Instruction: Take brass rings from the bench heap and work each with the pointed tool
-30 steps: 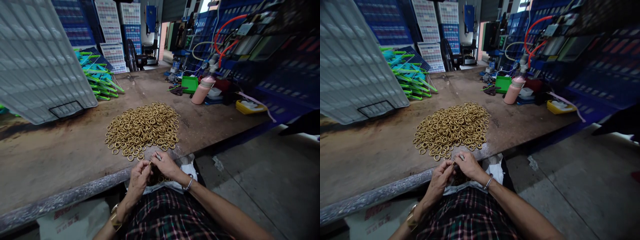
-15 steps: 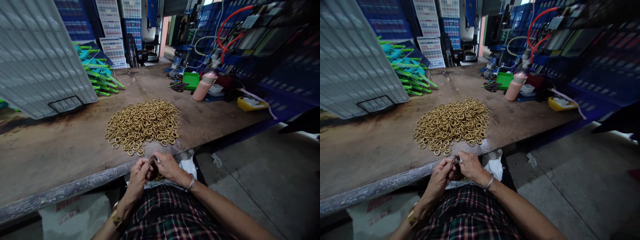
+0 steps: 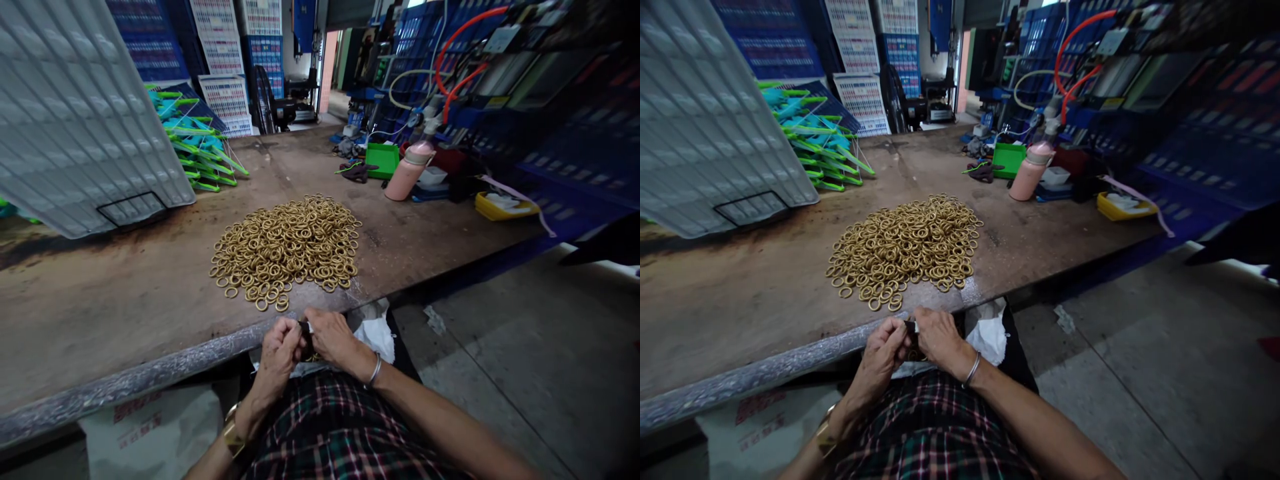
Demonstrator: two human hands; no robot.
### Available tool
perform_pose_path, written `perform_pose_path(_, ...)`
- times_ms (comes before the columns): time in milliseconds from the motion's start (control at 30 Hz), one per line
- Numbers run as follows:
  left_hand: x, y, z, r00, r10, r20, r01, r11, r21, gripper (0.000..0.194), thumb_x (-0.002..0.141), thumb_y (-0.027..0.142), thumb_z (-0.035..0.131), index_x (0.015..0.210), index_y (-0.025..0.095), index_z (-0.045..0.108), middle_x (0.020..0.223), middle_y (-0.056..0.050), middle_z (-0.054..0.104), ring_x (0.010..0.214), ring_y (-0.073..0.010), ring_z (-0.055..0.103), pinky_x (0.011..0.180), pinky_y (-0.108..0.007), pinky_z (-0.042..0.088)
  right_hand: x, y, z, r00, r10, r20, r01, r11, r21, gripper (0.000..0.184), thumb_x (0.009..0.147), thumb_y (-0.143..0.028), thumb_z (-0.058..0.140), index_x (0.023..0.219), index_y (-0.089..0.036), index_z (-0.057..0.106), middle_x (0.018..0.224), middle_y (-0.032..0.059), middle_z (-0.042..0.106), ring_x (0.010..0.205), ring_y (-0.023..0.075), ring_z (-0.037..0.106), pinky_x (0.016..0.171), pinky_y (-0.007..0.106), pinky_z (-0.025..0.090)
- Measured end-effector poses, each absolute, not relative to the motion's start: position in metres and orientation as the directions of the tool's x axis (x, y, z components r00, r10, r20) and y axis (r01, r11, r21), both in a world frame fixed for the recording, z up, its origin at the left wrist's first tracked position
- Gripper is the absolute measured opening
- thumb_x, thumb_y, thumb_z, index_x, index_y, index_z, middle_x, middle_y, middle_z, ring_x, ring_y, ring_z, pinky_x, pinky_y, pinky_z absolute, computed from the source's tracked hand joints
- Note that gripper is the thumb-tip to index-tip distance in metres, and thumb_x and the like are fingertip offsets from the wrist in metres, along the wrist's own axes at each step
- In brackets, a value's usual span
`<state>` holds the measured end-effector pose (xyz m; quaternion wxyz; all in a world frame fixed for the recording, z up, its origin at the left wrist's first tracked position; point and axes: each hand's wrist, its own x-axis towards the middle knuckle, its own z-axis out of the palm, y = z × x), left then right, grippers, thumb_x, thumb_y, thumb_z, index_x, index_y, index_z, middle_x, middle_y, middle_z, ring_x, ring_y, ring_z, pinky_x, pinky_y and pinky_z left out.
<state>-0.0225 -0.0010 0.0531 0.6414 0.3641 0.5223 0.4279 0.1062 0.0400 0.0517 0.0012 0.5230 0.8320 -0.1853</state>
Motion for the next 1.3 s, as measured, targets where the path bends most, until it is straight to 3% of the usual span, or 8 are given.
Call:
perform_pose_path(233,-0.028,-0.016,0.053,0.268,0.896,-0.355,-0.309,0.429,0.849,0.029,0.080,0.043,0.050,0.071,0.016,0.051,0.047,0.006,0.042,0.038,-0.0040,0.030,0.036,-0.017,0.021,0.103,0.065,0.050,-0.399,0.909,-0.123,0.893,0.355,-0.278,0.021,0.076,-0.011,0.039,0.094,-0.014,0.051,0.085,0.0084,0.064,0.075,0.0178,0.058,0.061,0.026,0.033)
perform_pose_path(433,-0.037,-0.008,0.045,0.135,0.895,-0.425,-0.556,0.424,0.715,0.027,0.075,0.041,0.057,0.073,0.014,0.053,0.065,-0.001,0.055,0.045,-0.0048,0.039,0.037,-0.016,0.026,0.076,0.075,0.035,-0.354,0.935,0.021,0.883,0.342,-0.323,0.021,0.085,-0.031,0.040,0.099,-0.016,0.047,0.088,0.0070,0.064,0.075,0.0184,0.059,0.061,0.027,0.033)
perform_pose_path(600,-0.048,-0.001,0.044,0.142,0.830,-0.540,-0.699,0.470,0.539,0.033,0.062,0.035,0.071,0.087,0.019,0.055,0.066,0.001,0.058,0.047,-0.0074,0.047,0.038,-0.016,0.028,0.064,0.081,0.027,-0.335,0.941,0.042,0.898,0.332,-0.288,0.019,0.080,-0.022,0.044,0.097,-0.016,0.049,0.082,0.0065,0.064,0.075,0.0198,0.059,0.062,0.028,0.033)
perform_pose_path(767,-0.055,0.008,0.039,0.114,0.808,-0.578,-0.742,0.456,0.491,0.032,0.054,0.034,0.077,0.069,0.013,0.057,0.069,-0.003,0.060,0.056,-0.0104,0.054,0.041,-0.017,0.034,0.064,0.092,0.026,-0.267,0.963,0.021,0.905,0.258,-0.339,0.016,0.076,-0.020,0.047,0.091,-0.017,0.054,0.077,0.0055,0.064,0.071,0.0175,0.058,0.060,0.026,0.031)
perform_pose_path(900,-0.054,0.017,0.043,0.035,0.881,-0.471,-0.657,0.376,0.653,0.030,0.058,0.034,0.075,0.070,0.014,0.056,0.069,-0.001,0.059,0.058,-0.0106,0.055,0.039,-0.016,0.034,0.071,0.100,0.034,-0.218,0.976,-0.016,0.780,0.164,-0.605,0.017,0.080,-0.026,0.043,0.070,-0.017,0.053,0.064,0.0012,0.058,0.061,0.0119,0.051,0.056,0.022,0.031)
perform_pose_path(1033,-0.050,0.026,0.048,-0.085,0.945,-0.315,-0.430,0.250,0.867,0.031,0.064,0.042,0.067,0.078,0.017,0.054,0.055,0.004,0.054,0.041,-0.0073,0.045,0.035,-0.016,0.030,0.079,0.096,0.044,-0.256,0.959,-0.124,0.398,-0.013,-0.917,0.023,0.077,-0.030,0.047,0.058,-0.017,0.044,0.051,-0.0058,0.042,0.049,0.0069,0.037,0.048,0.019,0.029)
perform_pose_path(1133,-0.045,0.030,0.047,-0.158,0.969,-0.192,-0.173,0.164,0.971,0.029,0.071,0.039,0.061,0.090,0.017,0.056,0.052,0.005,0.052,0.038,-0.0068,0.040,0.039,-0.018,0.033,0.084,0.086,0.053,-0.311,0.911,-0.272,0.201,-0.217,-0.955,0.028,0.075,-0.040,0.049,0.059,-0.019,0.039,0.048,-0.0089,0.035,0.040,0.0045,0.027,0.039,0.018,0.023)
perform_pose_path(1300,-0.041,0.030,0.041,-0.176,0.980,0.096,0.065,-0.086,0.994,0.019,0.069,0.026,0.063,0.087,0.020,0.065,0.078,-0.003,0.064,0.071,-0.0159,0.056,0.071,-0.026,0.043,0.089,0.071,0.066,-0.481,0.768,-0.423,-0.037,-0.500,-0.865,0.037,0.067,-0.051,0.058,0.068,-0.021,0.035,0.049,-0.0121,0.034,0.034,0.0017,0.017,0.032,0.016,0.015)
